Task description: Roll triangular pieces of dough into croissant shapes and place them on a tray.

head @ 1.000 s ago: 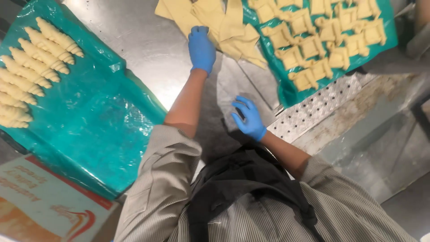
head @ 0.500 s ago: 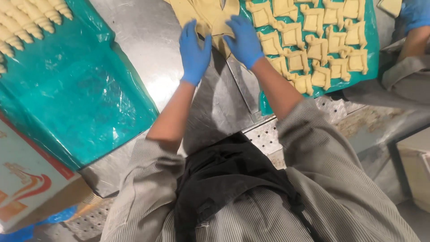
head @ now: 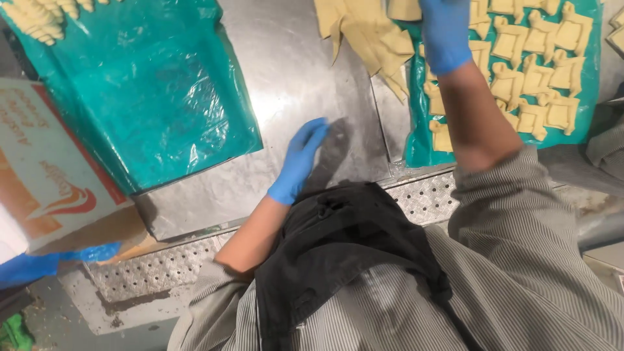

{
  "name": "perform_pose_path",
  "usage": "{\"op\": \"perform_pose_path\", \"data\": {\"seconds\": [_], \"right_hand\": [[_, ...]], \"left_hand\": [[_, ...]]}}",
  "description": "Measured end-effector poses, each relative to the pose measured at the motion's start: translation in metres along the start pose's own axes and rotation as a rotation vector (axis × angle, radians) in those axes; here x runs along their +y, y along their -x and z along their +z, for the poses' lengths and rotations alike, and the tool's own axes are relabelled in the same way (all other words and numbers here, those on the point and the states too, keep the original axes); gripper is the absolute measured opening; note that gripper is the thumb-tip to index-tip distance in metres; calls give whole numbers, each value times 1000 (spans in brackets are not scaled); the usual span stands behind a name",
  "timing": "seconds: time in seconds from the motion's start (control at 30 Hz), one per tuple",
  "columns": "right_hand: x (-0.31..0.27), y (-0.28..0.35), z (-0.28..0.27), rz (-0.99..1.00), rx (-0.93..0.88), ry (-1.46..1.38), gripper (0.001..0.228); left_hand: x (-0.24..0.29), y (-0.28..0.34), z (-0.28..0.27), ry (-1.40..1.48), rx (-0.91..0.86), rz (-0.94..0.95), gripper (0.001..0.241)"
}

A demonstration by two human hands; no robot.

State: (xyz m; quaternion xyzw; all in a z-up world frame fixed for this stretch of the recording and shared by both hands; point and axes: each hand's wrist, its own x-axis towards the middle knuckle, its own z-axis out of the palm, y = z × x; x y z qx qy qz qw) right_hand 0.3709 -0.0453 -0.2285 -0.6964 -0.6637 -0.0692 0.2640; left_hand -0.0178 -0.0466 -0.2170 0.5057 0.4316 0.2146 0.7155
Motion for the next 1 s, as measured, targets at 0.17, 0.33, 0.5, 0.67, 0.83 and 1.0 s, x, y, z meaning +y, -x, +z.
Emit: {"op": "perform_pose_path", "data": {"seconds": [0.17,0.33,0.5,0.67,0.83,1.0], "right_hand": [[-171,1,-87,625,162,-1815,35],[-192,88,-30,864,-41,-1729,37],[-153,122,47,1005,-449,-1966,59],[-173,94,77,1058,-787,-1979,48],[-183,78,90,929,-753,-1888,46],[-189,68,86,884,-816,-1812,43]], "left_hand": [[38,-30,49,503,-507,-263,71],[36,-30,38,769,-249,-48,58],[13,-9,-3,267,-291,-168,52],[-38,2,-7,467,-532,-426,52],[-116,17,-15,456,-234,-519,54],[-50,57,-32,-584,-307,-491,68]]}}
